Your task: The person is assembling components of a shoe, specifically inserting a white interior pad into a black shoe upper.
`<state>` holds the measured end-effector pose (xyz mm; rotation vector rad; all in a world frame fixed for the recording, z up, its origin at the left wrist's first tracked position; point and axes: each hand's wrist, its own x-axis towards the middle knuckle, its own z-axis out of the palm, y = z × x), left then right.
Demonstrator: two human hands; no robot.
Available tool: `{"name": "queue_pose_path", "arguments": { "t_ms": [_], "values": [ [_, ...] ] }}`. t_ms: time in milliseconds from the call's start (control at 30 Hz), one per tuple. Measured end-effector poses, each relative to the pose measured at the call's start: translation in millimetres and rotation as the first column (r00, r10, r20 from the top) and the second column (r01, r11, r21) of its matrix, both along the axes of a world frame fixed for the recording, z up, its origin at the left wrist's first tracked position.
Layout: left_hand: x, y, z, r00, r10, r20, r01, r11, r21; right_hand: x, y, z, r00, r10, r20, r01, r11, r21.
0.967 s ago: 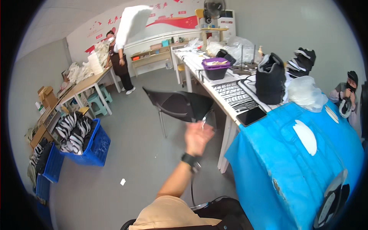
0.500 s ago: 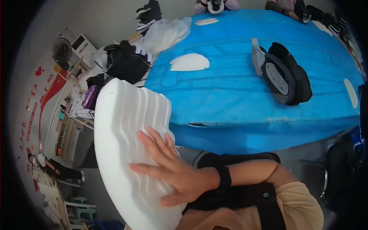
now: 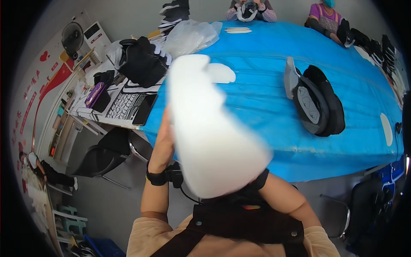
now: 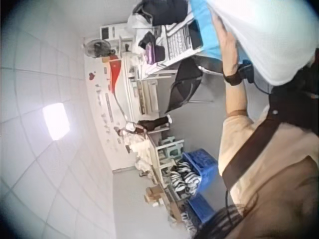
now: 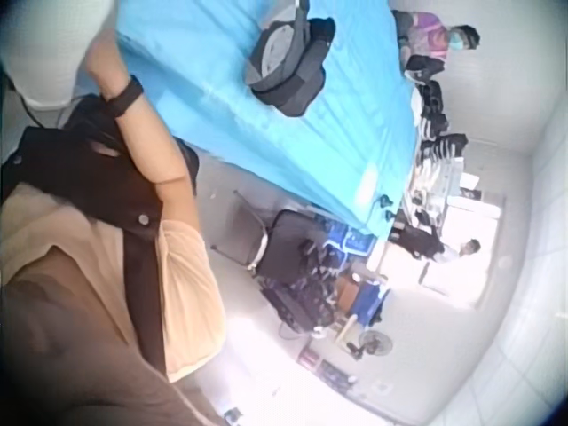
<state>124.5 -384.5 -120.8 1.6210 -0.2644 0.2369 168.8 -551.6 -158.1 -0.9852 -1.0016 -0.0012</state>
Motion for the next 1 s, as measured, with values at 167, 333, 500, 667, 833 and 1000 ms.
{"name": "queue_pose_path", "arguments": {
  "t_ms": [167,333,500,667,833,1000],
  "values": [
    [-10.3,4.9,12.6,0.94,-0.199,0.277,-0.012,0.793,0.61,27.7,-39.0,-17.0,0.986,0.055,-0.155,-0.074,0.99,-0.119],
    [-17.8,-12.4,-4.8,0.89,-0.089,0.447,-0.27,0.688,0.674,33.0,-45.5,-35.8,0.989,-0.004,-0.149,-0.026,0.979,-0.204],
    [-16.5,-3.3,-21.0,0.769,0.024,0.639,-0.536,0.569,0.623,26.7,-41.2,-47.5,0.992,-0.086,-0.096,0.062,0.97,-0.234],
    [-20.6,14.8,-49.6,0.495,0.209,0.844,-0.836,0.382,0.395,19.9,-52.4,-65.5,0.984,-0.152,0.096,0.175,0.927,-0.331],
    [-44.4,-20.9,-38.8,0.899,-0.101,0.426,-0.072,0.925,0.372,5.8,4.3,-27.9,0.867,-0.467,-0.172,0.479,0.877,0.032],
    [-50.7,-51.6,-81.1,0.892,0.273,0.361,-0.396,0.857,0.329,3.2,17.8,-31.5,0.845,-0.434,0.312,0.486,0.868,-0.108]
  ]
}}
